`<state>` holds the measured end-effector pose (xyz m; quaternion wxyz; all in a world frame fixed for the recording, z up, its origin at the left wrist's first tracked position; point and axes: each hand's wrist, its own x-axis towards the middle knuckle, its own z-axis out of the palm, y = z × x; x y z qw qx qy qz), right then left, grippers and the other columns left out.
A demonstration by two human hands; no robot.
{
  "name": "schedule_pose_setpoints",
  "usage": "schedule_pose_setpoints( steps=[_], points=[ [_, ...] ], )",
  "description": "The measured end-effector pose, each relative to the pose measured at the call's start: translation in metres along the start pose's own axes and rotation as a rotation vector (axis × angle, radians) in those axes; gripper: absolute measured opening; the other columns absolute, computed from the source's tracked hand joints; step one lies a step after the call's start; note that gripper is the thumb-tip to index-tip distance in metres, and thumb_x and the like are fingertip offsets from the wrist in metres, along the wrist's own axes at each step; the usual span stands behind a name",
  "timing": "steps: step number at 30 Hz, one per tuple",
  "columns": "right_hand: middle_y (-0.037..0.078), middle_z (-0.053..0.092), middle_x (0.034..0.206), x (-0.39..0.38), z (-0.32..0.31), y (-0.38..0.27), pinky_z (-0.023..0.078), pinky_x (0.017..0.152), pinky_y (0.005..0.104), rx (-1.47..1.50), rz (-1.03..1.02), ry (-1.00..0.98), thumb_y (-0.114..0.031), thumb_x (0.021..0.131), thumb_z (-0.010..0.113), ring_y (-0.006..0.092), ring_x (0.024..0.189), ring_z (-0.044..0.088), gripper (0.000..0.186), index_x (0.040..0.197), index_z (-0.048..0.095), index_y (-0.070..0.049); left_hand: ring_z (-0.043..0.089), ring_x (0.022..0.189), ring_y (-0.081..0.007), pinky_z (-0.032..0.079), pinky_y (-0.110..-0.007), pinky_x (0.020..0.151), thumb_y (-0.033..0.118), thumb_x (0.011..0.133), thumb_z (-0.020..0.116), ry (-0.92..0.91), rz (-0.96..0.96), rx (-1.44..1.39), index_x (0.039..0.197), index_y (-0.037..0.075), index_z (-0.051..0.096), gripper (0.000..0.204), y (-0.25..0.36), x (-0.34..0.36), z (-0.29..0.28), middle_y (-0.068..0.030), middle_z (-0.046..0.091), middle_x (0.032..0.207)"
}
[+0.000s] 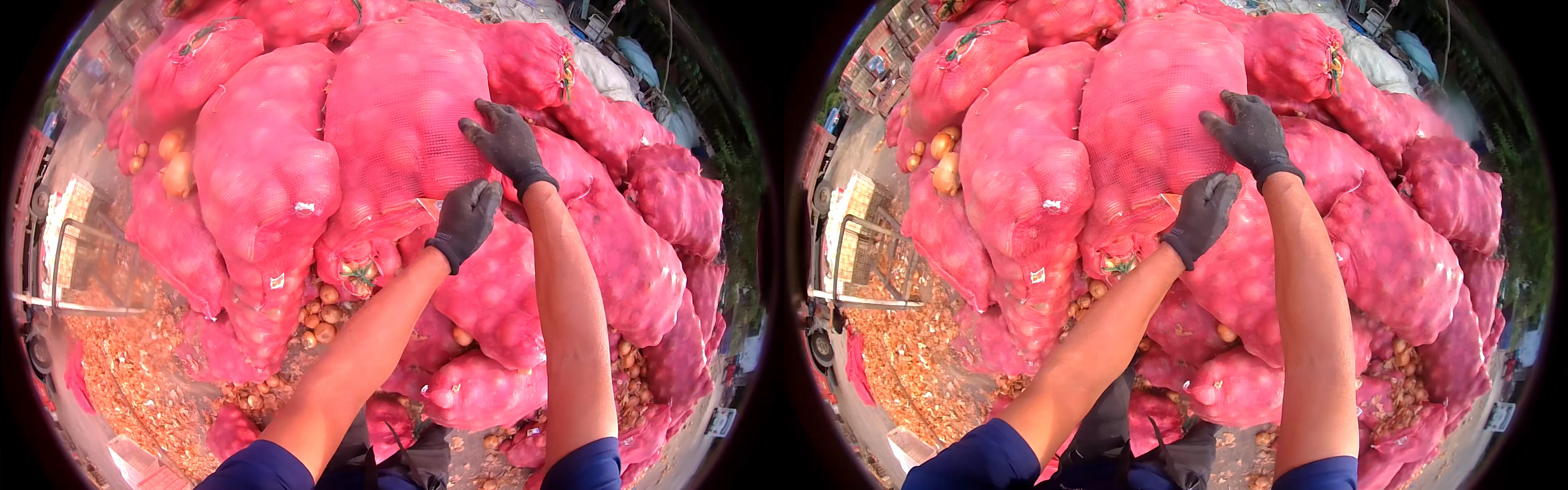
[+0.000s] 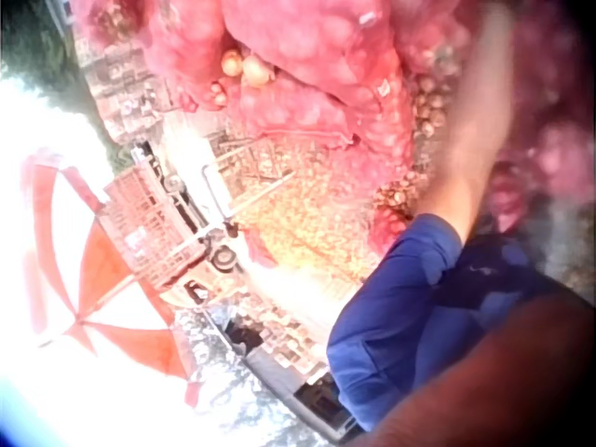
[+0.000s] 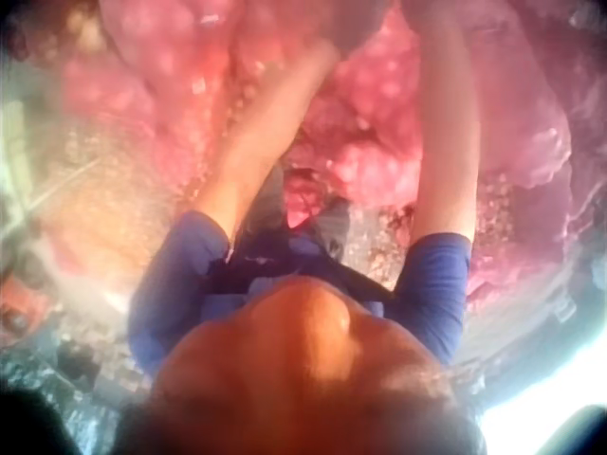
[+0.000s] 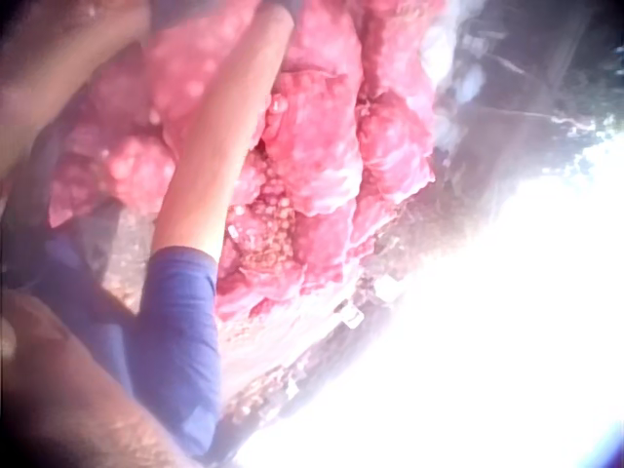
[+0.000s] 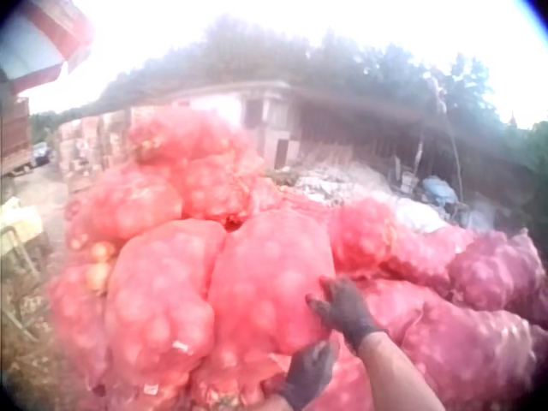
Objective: The person moves large pink mesh sacks filled with onions from a large pile on the ground to a hand truck. The person repeatedly picks up the heavy sacks by hand and places them onto the metal frame of the hand truck, stacking them for transport.
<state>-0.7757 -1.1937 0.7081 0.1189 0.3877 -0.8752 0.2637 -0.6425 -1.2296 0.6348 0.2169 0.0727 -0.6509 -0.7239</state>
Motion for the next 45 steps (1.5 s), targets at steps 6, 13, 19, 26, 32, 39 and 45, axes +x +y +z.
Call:
schedule_pose_setpoints(
  steps=[6,13,19,26,32,39,45],
  points=[
    [0.021,0.059,0.121,-0.015,0.017,-0.029,0.042,0.1,0.0411,-0.135,0.09,0.017,-0.045,0.082,0.065,0.0346,0.116,0.054,0.059,0.122,0.06,-0.003,0.038,0.062,-0.0086,0.037,-0.031,0.054,0.014,0.095,0.051,0.087,0.124,0.143,0.078,-0.001,0.052,0.023,-0.002,-0.021,-0.001,-0.0036,0.048,0.064],
    [0.021,0.053,0.124,-0.081,0.046,-0.035,0.043,0.094,0.0475,-0.178,0.038,0.18,-0.038,0.081,0.065,0.0392,0.111,0.051,0.062,0.13,0.048,-0.004,0.038,0.06,-0.0083,0.035,-0.029,0.053,0.012,0.094,0.05,0.039,0.129,0.103,0.078,0.001,0.051,0.02,-0.043,-0.085,-0.012,-0.0044,0.046,0.062],
    [0.02,0.05,0.127,-0.16,0.059,-0.038,0.043,0.092,0.0479,-0.186,-0.01,0.244,-0.039,0.079,0.068,0.0376,0.115,0.049,0.064,0.129,0.049,-0.004,0.056,0.066,-0.0397,0.042,-0.044,0.056,0.018,0.091,0.055,-0.003,0.044,0.201,0.078,0.003,0.05,0.02,-0.079,-0.155,-0.007,-0.019,0.052,0.069],
    [0.015,0.054,0.122,-0.109,0.018,-0.031,0.038,0.095,0.0458,-0.144,-0.162,0.154,-0.039,0.077,0.07,0.0307,0.114,0.051,0.063,0.126,0.051,-0.005,0.054,0.064,-0.039,0.041,-0.045,0.055,0.019,0.092,0.055,-0.043,0.084,0.356,0.076,0.004,0.048,0.022,-0.085,-0.144,0.001,-0.0179,0.049,0.068],
    [0.01,0.053,0.126,-0.071,0.034,-0.032,0.033,0.102,0.0466,-0.116,-0.29,0.133,-0.033,0.077,0.068,0.0305,0.12,0.047,0.059,0.127,0.052,-0.008,0.055,0.065,-0.0395,0.041,-0.045,0.056,0.019,0.091,0.056,-0.024,0.087,0.354,0.076,0.004,0.048,0.023,-0.064,-0.13,0.005,-0.0178,0.05,0.068],
    [0.011,0.051,0.129,-0.114,0.069,-0.025,0.029,0.105,0.0492,-0.036,-0.272,0.269,-0.028,0.078,0.065,0.0313,0.124,0.044,0.06,0.133,0.049,-0.008,0.055,0.063,-0.0402,0.041,-0.044,0.054,0.018,0.09,0.056,0.022,0.047,0.276,0.076,0.003,0.05,0.021,-0.083,-0.154,0.002,-0.0184,0.05,0.064],
    [0.012,0.046,0.133,-0.169,0.089,-0.021,0.026,0.107,0.0512,-0.08,-0.262,0.29,-0.022,0.079,0.063,0.031,0.128,0.04,0.059,0.134,0.047,-0.008,0.058,0.072,-0.0412,0.042,-0.046,0.056,0.016,0.086,0.058,0.024,0.16,0.306,0.083,0.005,0.053,0.012,-0.121,-0.175,0.003,-0.0186,0.056,0.077]
  ],
)
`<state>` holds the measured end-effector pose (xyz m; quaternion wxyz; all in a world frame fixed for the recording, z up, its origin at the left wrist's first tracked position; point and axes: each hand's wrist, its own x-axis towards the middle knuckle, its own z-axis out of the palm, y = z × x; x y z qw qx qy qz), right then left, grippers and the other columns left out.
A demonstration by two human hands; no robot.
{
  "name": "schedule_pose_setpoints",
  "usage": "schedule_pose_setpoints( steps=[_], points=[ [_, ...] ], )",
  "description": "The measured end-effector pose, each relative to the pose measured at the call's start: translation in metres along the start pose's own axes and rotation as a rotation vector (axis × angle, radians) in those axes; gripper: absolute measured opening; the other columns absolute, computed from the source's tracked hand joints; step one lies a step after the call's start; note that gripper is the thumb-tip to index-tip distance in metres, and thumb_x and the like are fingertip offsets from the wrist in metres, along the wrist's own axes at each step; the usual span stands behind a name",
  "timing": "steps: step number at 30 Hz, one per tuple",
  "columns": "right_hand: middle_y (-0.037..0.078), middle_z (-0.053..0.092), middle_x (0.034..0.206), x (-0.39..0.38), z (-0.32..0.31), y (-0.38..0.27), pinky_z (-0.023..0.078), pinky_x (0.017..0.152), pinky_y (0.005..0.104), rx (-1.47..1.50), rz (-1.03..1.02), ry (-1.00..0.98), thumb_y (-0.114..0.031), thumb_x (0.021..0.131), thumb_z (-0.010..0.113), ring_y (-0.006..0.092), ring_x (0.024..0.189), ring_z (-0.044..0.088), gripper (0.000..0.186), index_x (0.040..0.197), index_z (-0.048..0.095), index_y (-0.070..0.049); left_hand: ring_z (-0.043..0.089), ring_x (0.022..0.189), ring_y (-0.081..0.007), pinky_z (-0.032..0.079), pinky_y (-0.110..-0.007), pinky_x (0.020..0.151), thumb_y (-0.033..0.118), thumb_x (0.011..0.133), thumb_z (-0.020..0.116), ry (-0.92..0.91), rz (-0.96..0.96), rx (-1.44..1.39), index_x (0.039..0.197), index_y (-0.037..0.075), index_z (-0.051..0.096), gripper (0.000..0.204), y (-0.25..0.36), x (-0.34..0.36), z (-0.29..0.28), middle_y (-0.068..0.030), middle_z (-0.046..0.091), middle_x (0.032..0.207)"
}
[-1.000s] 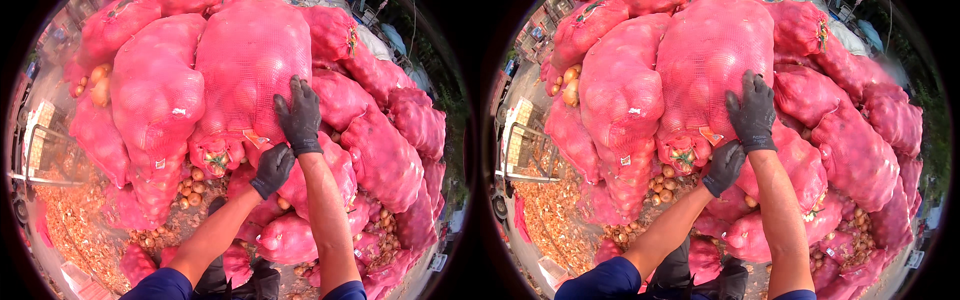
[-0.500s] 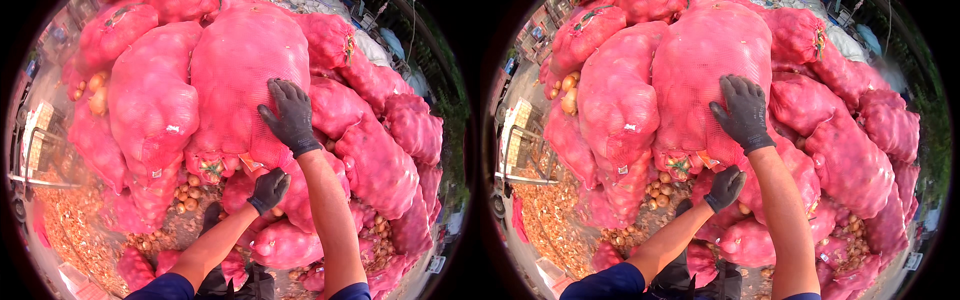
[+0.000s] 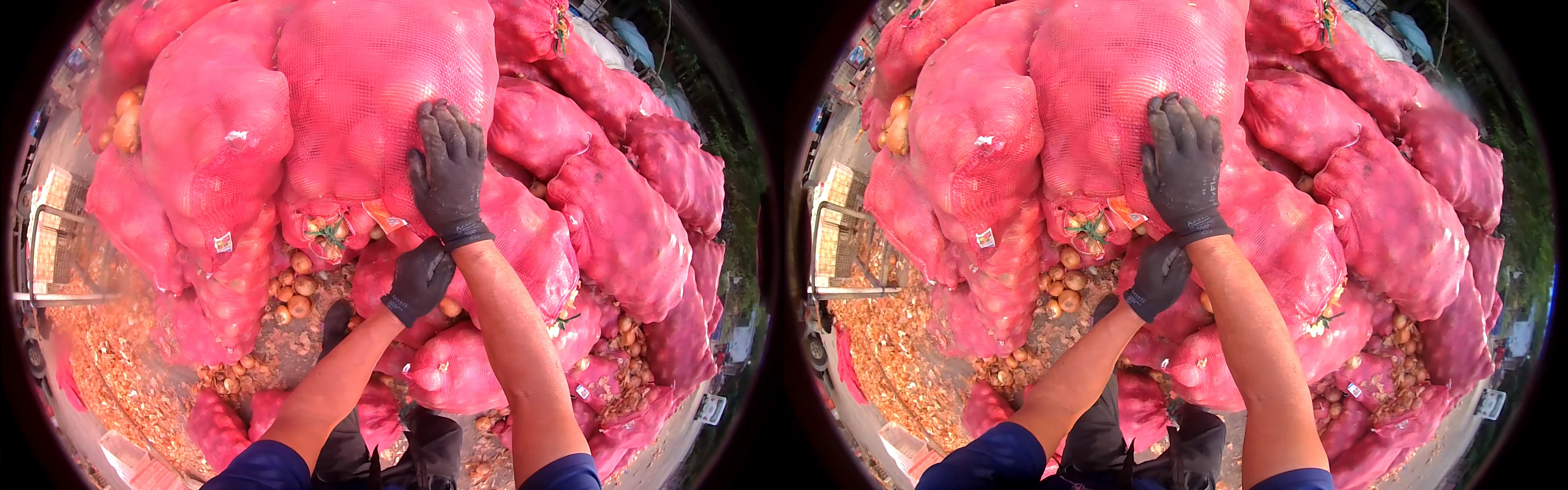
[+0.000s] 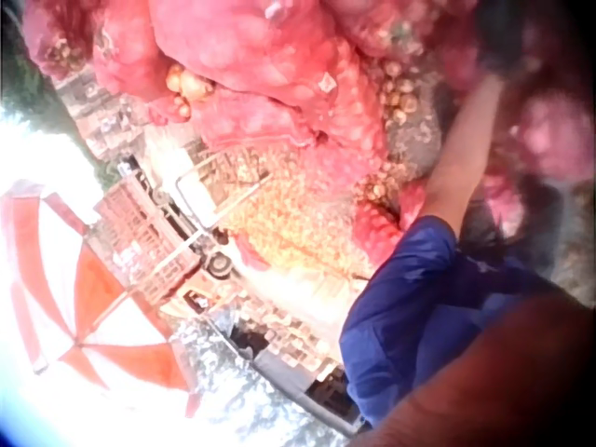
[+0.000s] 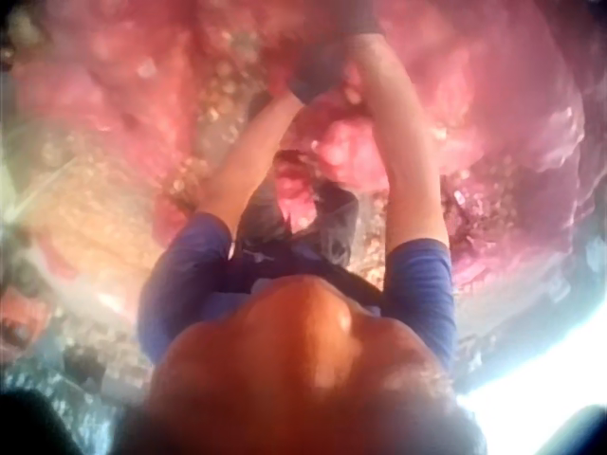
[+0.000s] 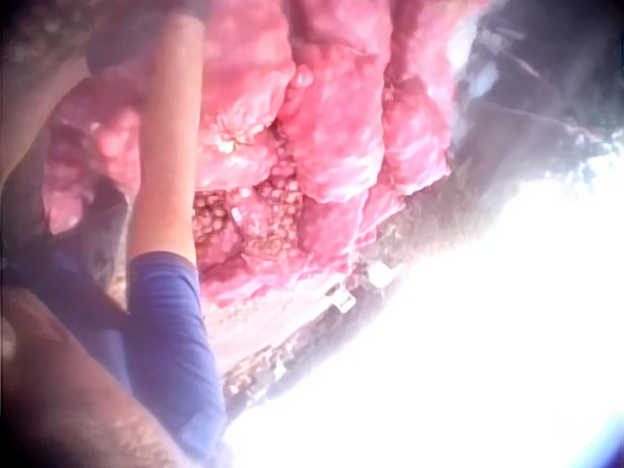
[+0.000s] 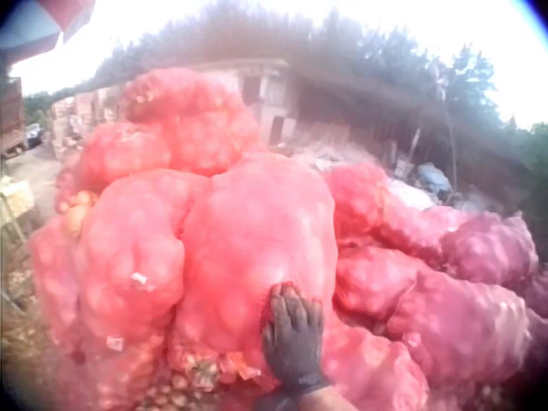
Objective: The person moves large pink mesh sacks filled with onions from a large pile on the ground to a hand truck. The person repeatedly picks up the heavy sacks by hand and places them onto the metal frame of the hand truck, stacking them for transport.
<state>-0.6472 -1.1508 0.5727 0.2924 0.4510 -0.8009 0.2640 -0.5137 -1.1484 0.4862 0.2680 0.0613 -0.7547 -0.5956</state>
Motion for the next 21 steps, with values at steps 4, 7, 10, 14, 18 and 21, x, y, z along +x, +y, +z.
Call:
schedule_pose_setpoints(
  steps=[4,7,10,14,18,21],
  points=[
    [0.012,0.047,0.133,-0.001,-0.016,-0.002,0.028,0.106,0.0504,-0.003,0.01,-0.05,-0.021,0.076,0.065,0.0308,0.128,0.04,0.057,0.13,0.05,-0.007,0.056,0.069,-0.0417,0.041,-0.048,0.055,0.017,0.088,0.056,0.006,0.017,0.055,0.08,0.005,0.052,0.015,0.008,0.0,0.002,-0.018,0.054,0.074],
    [0.011,0.052,0.128,0.021,-0.033,0.005,0.034,0.101,0.0471,0.045,0.01,-0.118,-0.024,0.077,0.066,0.0297,0.121,0.047,0.055,0.128,0.052,-0.009,0.055,0.066,-0.0411,0.04,-0.048,0.054,0.019,0.09,0.056,-0.038,-0.06,0.117,0.077,0.005,0.05,0.02,0.019,0.007,-0.003,-0.0177,0.051,0.071],
    [0.011,0.057,0.123,0.065,-0.042,0.023,0.038,0.095,0.0436,0.052,0.073,-0.074,-0.028,0.081,0.066,0.0305,0.111,0.053,0.052,0.127,0.053,-0.009,0.054,0.064,-0.0398,0.04,-0.046,0.053,0.02,0.09,0.057,-0.078,-0.04,0.144,0.075,0.005,0.048,0.023,0.03,0.023,-0.009,-0.0167,0.048,0.069],
    [0.018,0.058,0.121,0.151,-0.028,0.069,0.043,0.093,0.0459,0.053,0.233,-0.015,-0.038,0.084,0.063,0.0343,0.112,0.054,0.054,0.126,0.053,-0.005,0.054,0.065,-0.0371,0.041,-0.045,0.054,0.02,0.09,0.057,-0.149,0.01,0.174,0.074,0.007,0.048,0.023,0.038,0.039,-0.012,-0.0146,0.048,0.069],
    [0.02,0.057,0.123,0.222,0.005,0.102,0.043,0.097,0.0434,0.063,0.356,-0.097,-0.044,0.086,0.059,0.0352,0.116,0.053,0.057,0.127,0.055,-0.004,0.056,0.065,-0.0366,0.043,-0.045,0.055,0.021,0.09,0.058,-0.217,-0.022,0.149,0.074,0.007,0.048,0.023,0.045,0.047,-0.025,-0.0145,0.05,0.07],
    [0.021,0.054,0.129,0.257,0.035,0.126,0.041,0.1,0.0437,0.014,0.422,-0.212,-0.048,0.088,0.055,0.0357,0.119,0.052,0.059,0.129,0.054,-0.005,0.057,0.066,-0.0368,0.044,-0.045,0.056,0.022,0.089,0.059,-0.269,-0.037,0.144,0.075,0.007,0.049,0.023,0.05,0.051,-0.025,-0.0145,0.052,0.073]
  ],
)
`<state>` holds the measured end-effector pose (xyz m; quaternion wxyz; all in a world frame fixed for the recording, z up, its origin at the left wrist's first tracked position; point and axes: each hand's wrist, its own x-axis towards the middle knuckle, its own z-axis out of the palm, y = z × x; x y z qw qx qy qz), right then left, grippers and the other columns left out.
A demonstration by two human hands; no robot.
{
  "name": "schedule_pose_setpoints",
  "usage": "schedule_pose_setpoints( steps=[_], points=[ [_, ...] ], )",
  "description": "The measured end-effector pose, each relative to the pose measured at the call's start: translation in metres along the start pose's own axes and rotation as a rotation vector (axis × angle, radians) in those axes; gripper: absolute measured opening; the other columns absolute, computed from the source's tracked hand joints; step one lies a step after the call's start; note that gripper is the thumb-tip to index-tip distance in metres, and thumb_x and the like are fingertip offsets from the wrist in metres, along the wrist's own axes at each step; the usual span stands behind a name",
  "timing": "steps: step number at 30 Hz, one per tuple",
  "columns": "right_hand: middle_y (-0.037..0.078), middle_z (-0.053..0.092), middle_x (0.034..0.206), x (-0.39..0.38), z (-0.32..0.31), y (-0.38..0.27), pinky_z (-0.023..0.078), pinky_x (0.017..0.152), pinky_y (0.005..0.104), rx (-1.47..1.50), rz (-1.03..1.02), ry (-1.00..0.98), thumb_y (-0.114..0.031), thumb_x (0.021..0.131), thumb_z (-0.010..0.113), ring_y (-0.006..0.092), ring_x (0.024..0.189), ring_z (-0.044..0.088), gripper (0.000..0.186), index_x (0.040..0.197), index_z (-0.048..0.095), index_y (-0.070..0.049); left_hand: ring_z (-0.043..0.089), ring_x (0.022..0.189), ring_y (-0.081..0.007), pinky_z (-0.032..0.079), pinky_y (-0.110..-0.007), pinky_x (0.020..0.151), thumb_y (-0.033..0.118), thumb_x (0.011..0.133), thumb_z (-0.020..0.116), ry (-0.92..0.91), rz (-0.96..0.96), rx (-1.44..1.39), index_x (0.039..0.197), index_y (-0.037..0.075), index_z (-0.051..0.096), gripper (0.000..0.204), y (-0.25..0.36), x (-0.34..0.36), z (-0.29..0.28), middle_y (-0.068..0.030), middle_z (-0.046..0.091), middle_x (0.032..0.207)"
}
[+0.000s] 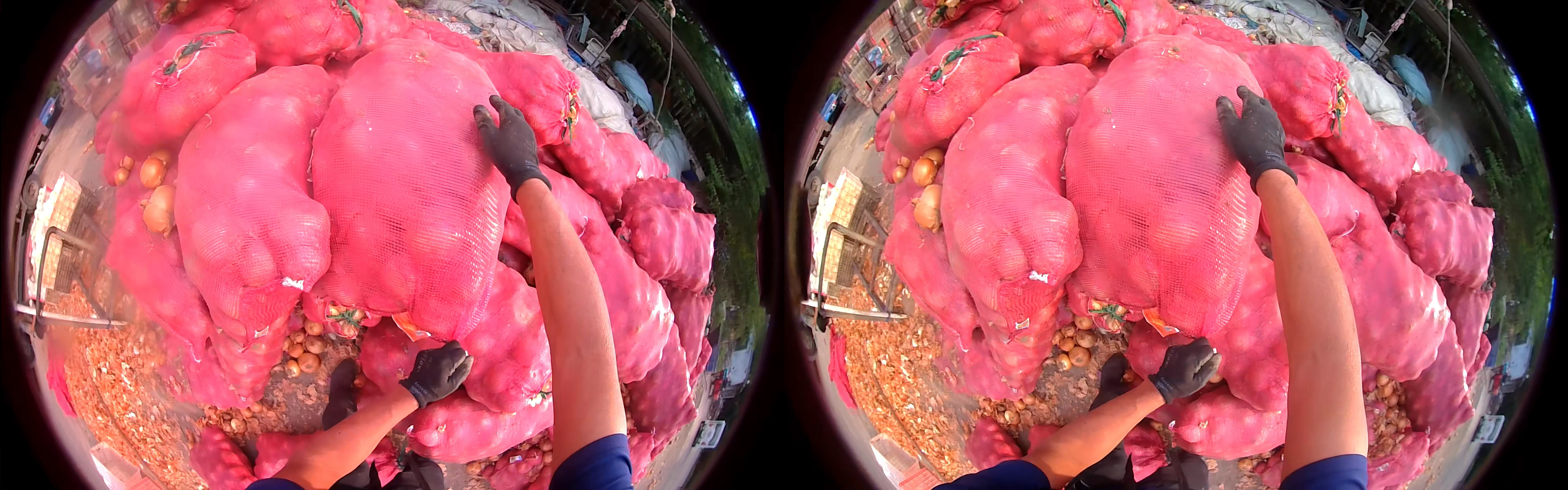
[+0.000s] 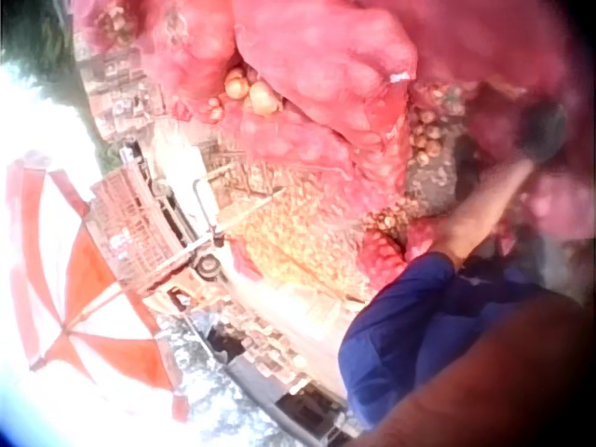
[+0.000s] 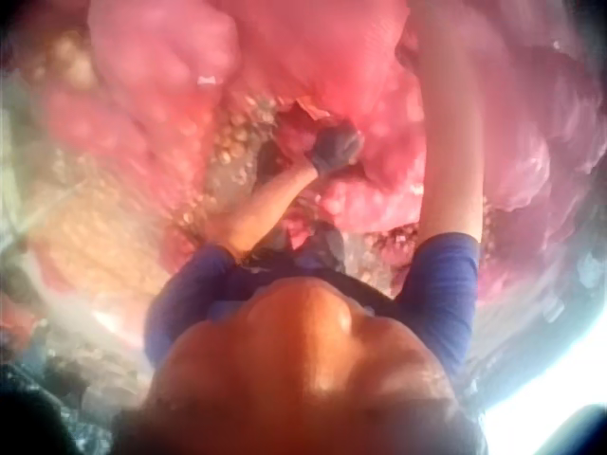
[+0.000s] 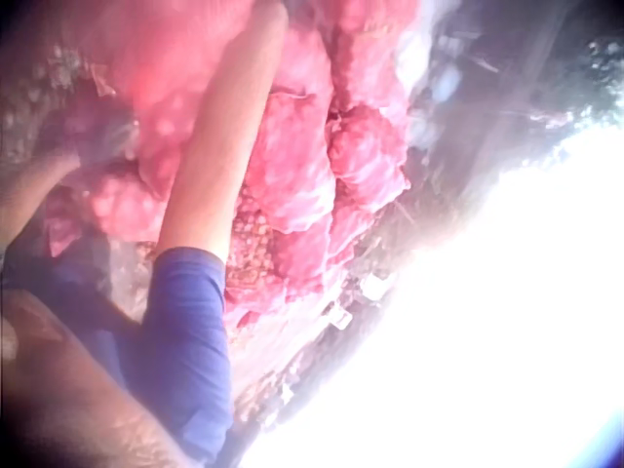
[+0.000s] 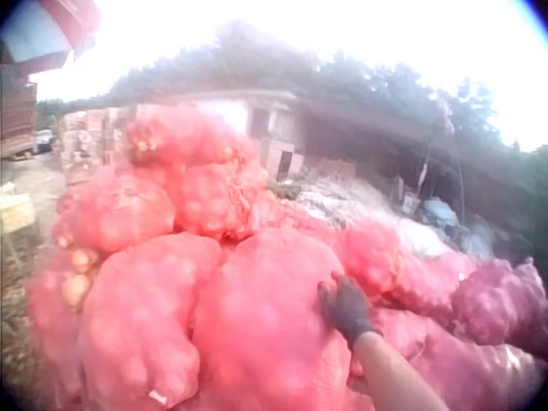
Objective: The person moves large pink mesh sacks filled with onions from a large pile on the ground to a hand truck. The person repeatedly picks up the heavy sacks by hand and places them onto the metal frame of the hand truck, stacking them for transport.
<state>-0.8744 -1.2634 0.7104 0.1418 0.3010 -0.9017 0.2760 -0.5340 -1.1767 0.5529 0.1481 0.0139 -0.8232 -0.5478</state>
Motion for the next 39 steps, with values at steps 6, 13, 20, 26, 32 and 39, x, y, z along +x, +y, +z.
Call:
schedule_pose_setpoints(
  steps=[6,13,20,26,32,39],
  points=[
    [0.013,0.051,0.136,0.077,0.034,-0.008,0.038,0.103,0.0456,-0.224,0.041,-0.179,-0.052,0.088,0.051,0.0315,0.127,0.046,0.059,0.13,0.055,-0.011,0.058,0.069,-0.0352,0.046,-0.044,0.057,0.025,0.091,0.056,-0.127,-0.012,-0.016,0.077,0.007,0.052,0.023,-0.005,0.008,-0.021,-0.0136,0.053,0.077],
    [0.012,0.05,0.137,0.109,0.059,-0.002,0.037,0.102,0.0499,-0.193,0.092,-0.223,-0.057,0.089,0.045,0.0303,0.128,0.045,0.06,0.131,0.056,-0.016,0.058,0.07,-0.0346,0.046,-0.044,0.057,0.025,0.091,0.056,-0.182,-0.053,-0.063,0.08,0.008,0.054,0.021,0.0,0.017,-0.026,-0.0122,0.054,0.077],
    [0.017,0.055,0.131,0.124,0.07,0.018,0.04,0.1,0.0458,-0.144,0.068,-0.172,-0.054,0.092,0.039,0.033,0.122,0.052,0.058,0.128,0.057,-0.013,0.055,0.065,-0.0337,0.043,-0.043,0.053,0.022,0.089,0.059,-0.103,-0.029,-0.069,0.074,0.008,0.05,0.022,-0.003,0.022,-0.007,-0.0114,0.05,0.072],
    [0.021,0.057,0.125,0.124,0.072,0.028,0.04,0.1,0.0457,-0.194,0.058,-0.17,-0.05,0.094,0.033,0.0368,0.117,0.054,0.058,0.127,0.057,-0.01,0.05,0.058,-0.0332,0.038,-0.043,0.049,0.017,0.086,0.062,0.054,0.009,-0.118,0.069,0.008,0.045,0.026,-0.008,0.018,0.008,-0.0114,0.044,0.067],
    [0.022,0.056,0.127,0.125,0.072,0.041,0.039,0.102,0.0452,-0.246,0.012,-0.238,-0.047,0.094,0.029,0.0377,0.119,0.052,0.058,0.126,0.058,-0.008,0.048,0.052,-0.0329,0.037,-0.042,0.047,0.014,0.085,0.063,0.132,-0.026,-0.192,0.066,0.009,0.044,0.028,0.0,0.007,0.001,-0.0114,0.043,0.064],
    [0.022,0.059,0.122,0.085,0.051,0.047,0.039,0.101,0.0421,-0.274,-0.012,-0.157,-0.046,0.095,0.033,0.0375,0.116,0.054,0.055,0.123,0.06,-0.007,0.047,0.051,-0.0314,0.038,-0.041,0.046,0.013,0.082,0.066,0.146,0.031,-0.155,0.065,0.009,0.043,0.029,-0.024,-0.032,0.016,-0.01,0.043,0.064]
  ],
)
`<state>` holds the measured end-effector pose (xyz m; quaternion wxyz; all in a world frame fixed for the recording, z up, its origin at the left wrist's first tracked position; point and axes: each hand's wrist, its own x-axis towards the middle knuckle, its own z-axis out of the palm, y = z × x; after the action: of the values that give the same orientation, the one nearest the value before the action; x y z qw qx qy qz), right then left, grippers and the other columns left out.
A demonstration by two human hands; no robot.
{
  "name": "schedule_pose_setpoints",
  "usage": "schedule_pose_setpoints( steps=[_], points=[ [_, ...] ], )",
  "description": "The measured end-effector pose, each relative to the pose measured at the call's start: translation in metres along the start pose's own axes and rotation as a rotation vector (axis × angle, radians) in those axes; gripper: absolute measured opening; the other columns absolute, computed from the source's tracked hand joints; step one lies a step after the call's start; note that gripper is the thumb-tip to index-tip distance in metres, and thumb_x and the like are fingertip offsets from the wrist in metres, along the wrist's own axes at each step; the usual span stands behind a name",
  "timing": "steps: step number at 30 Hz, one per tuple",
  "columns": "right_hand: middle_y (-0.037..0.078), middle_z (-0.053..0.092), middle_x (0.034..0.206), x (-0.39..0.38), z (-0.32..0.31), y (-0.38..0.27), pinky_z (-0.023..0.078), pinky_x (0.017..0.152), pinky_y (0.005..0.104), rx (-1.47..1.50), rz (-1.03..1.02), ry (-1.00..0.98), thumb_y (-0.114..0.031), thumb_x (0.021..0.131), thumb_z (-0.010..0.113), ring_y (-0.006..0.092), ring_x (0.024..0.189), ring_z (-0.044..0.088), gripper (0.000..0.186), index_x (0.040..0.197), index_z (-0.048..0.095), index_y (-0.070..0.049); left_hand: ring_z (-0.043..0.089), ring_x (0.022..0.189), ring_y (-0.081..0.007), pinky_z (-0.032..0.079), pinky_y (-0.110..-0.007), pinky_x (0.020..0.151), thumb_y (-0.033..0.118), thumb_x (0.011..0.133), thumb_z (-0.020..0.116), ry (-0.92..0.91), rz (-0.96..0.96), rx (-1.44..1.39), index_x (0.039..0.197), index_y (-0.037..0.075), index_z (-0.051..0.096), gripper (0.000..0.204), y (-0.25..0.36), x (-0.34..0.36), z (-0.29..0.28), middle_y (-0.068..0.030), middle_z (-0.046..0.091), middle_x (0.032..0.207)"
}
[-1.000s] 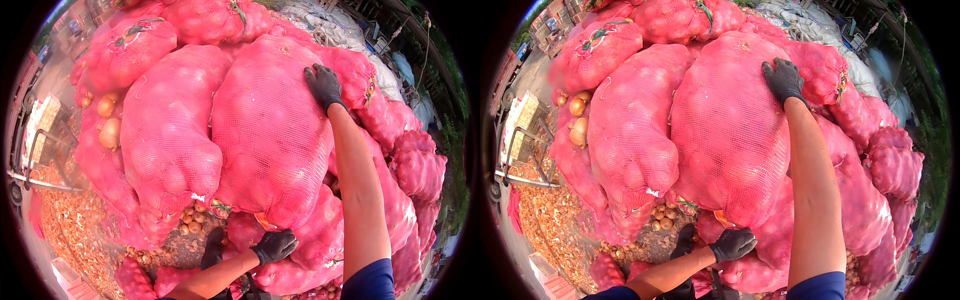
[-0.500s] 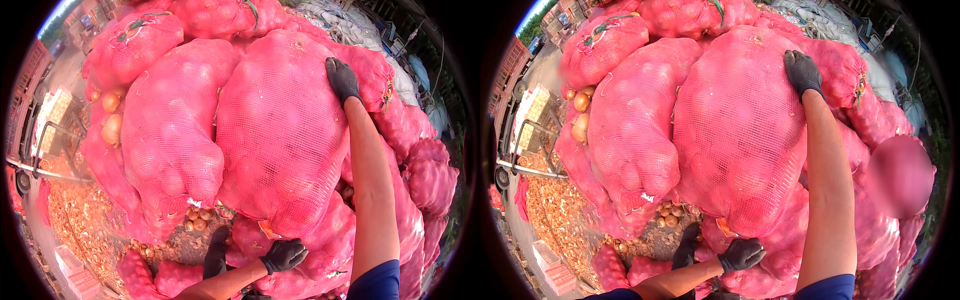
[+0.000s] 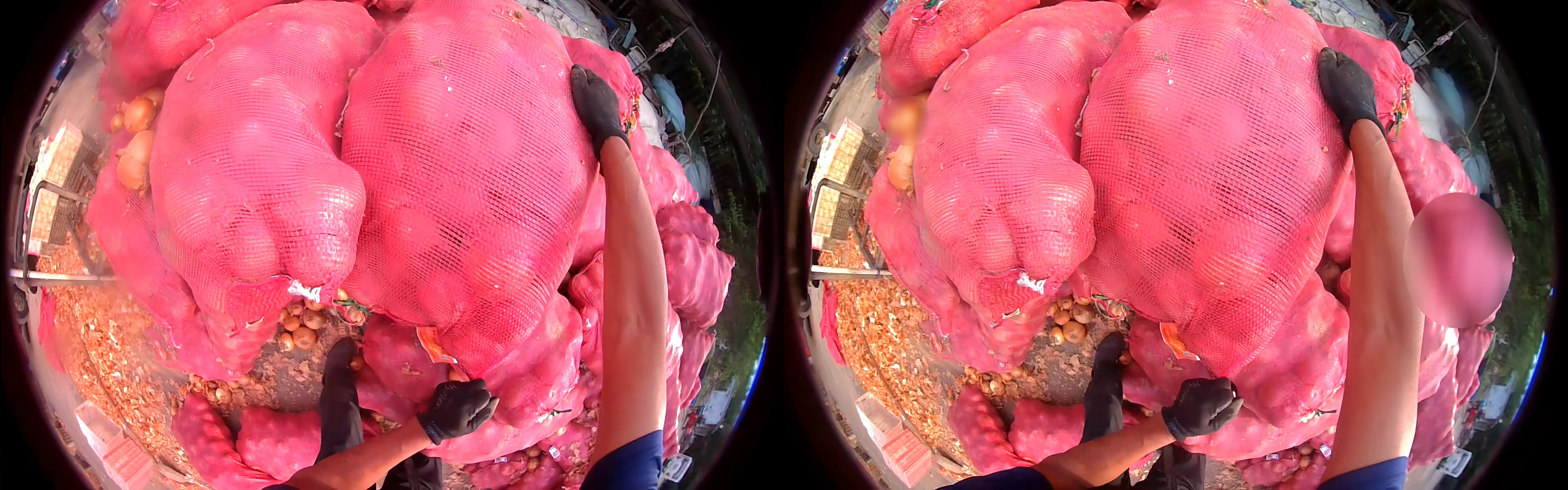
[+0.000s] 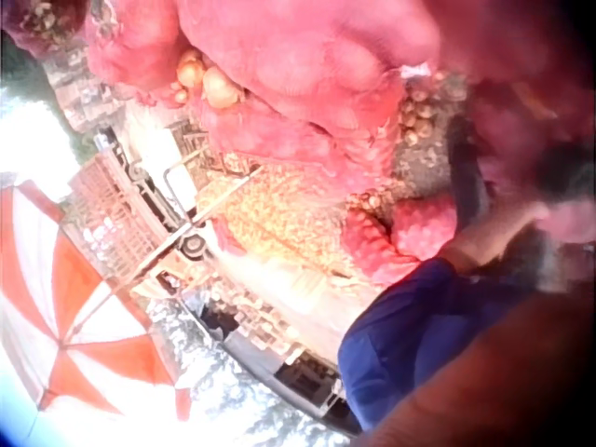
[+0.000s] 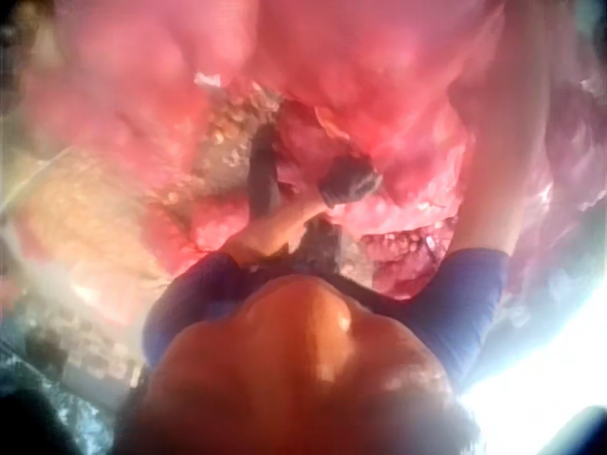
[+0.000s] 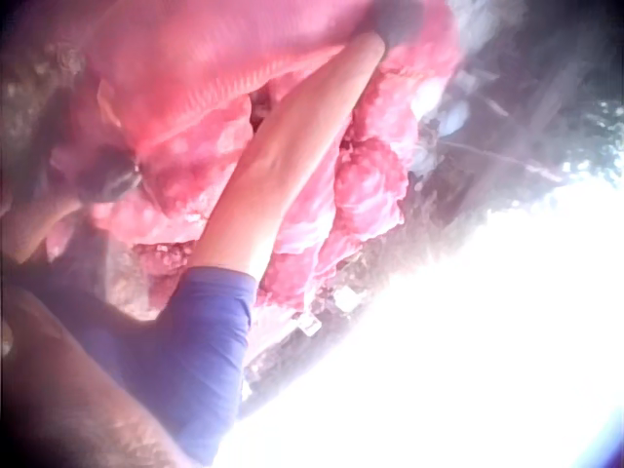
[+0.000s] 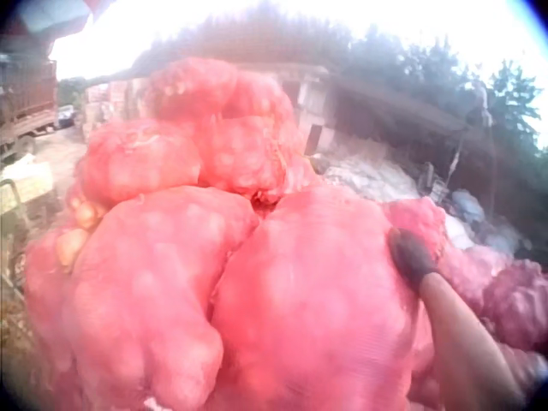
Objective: The person moves large pink mesh sacks filled with onions from a large pile on the ground to a hand truck. The person repeatedly picks up the heavy sacks by hand and places them onto the metal frame of the hand truck, stacking them for transport.
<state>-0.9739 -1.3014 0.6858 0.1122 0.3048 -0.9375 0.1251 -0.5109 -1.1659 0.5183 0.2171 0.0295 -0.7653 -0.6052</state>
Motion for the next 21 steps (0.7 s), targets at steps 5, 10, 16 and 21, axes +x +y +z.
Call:
schedule_pose_setpoints(
  steps=[5,10,16,21],
  points=[
    [0.021,0.058,0.126,-0.059,-0.007,0.02,0.039,0.102,0.04,0.007,-0.013,0.133,-0.044,0.096,0.036,0.0355,0.12,0.053,0.055,0.128,0.056,-0.005,0.048,0.051,-0.0303,0.039,-0.04,0.045,0.016,0.081,0.067,-0.057,0.011,0.04,0.064,0.009,0.044,0.029,-0.021,-0.036,0.006,-0.0094,0.042,0.063],
    [0.022,0.054,0.13,-0.164,-0.005,0.049,0.039,0.102,0.0401,0.109,0.062,0.282,-0.031,0.099,0.04,0.0352,0.121,0.051,0.047,0.13,0.05,0.003,0.054,0.057,-0.0307,0.043,-0.043,0.049,0.023,0.085,0.062,-0.249,-0.15,0.147,0.067,0.009,0.049,0.026,-0.043,-0.107,0.011,-0.0102,0.048,0.067],
    [0.018,0.051,0.135,-0.253,0.008,0.12,0.037,0.105,0.0344,0.389,0.208,0.12,-0.023,0.1,0.04,0.0267,0.125,0.049,0.043,0.133,0.047,0.005,0.059,0.062,-0.034,0.047,-0.046,0.054,0.03,0.09,0.055,-0.479,-0.24,0.335,0.073,0.008,0.056,0.028,-0.118,-0.11,0.027,-0.0125,0.057,0.074],
    [0.016,0.055,0.132,-0.234,-0.059,0.137,0.039,0.104,0.0331,0.448,0.171,0.352,-0.021,0.101,0.04,0.0217,0.123,0.051,0.04,0.131,0.051,0.002,0.061,0.066,-0.0344,0.049,-0.047,0.057,0.033,0.091,0.051,-0.497,-0.286,0.432,0.077,0.008,0.058,0.029,-0.125,-0.114,0.037,-0.0127,0.06,0.075]
  ],
)
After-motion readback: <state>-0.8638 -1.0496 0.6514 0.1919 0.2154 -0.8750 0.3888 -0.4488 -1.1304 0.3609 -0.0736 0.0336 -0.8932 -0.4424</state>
